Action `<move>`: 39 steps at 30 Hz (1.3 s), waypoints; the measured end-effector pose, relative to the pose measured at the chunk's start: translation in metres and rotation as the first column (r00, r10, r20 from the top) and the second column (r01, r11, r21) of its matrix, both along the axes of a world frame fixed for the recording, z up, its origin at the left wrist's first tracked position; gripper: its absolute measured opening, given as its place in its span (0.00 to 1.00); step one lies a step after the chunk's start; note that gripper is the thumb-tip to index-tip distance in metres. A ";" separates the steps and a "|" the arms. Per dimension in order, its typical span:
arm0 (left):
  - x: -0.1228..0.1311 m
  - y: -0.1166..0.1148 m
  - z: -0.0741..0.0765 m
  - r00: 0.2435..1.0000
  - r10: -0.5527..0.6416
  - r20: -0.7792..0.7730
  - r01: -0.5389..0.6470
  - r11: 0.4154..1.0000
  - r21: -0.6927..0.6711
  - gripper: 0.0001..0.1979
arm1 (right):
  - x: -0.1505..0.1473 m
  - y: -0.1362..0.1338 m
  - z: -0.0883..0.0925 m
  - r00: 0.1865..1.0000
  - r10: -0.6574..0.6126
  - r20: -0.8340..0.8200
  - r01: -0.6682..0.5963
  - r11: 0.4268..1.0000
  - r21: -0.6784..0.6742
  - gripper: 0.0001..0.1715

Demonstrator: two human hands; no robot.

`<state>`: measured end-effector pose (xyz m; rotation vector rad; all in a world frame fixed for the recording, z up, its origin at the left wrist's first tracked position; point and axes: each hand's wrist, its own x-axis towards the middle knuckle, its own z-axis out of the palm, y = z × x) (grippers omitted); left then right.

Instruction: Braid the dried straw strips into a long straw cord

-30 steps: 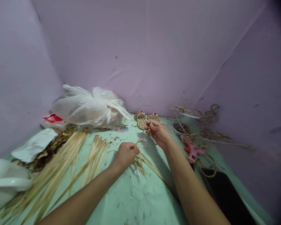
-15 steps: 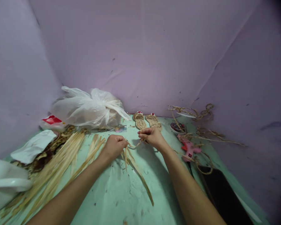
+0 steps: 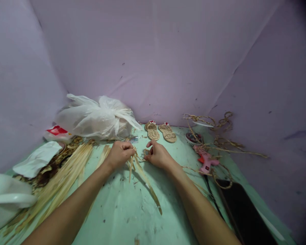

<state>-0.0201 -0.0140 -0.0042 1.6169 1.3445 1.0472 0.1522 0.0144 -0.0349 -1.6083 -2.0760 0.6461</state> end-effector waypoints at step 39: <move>-0.003 -0.001 -0.030 0.798 -0.039 0.601 0.237 0.938 -0.254 0.03 | -0.023 -0.024 0.018 0.696 -0.314 -0.646 -0.217 0.766 -0.606 0.18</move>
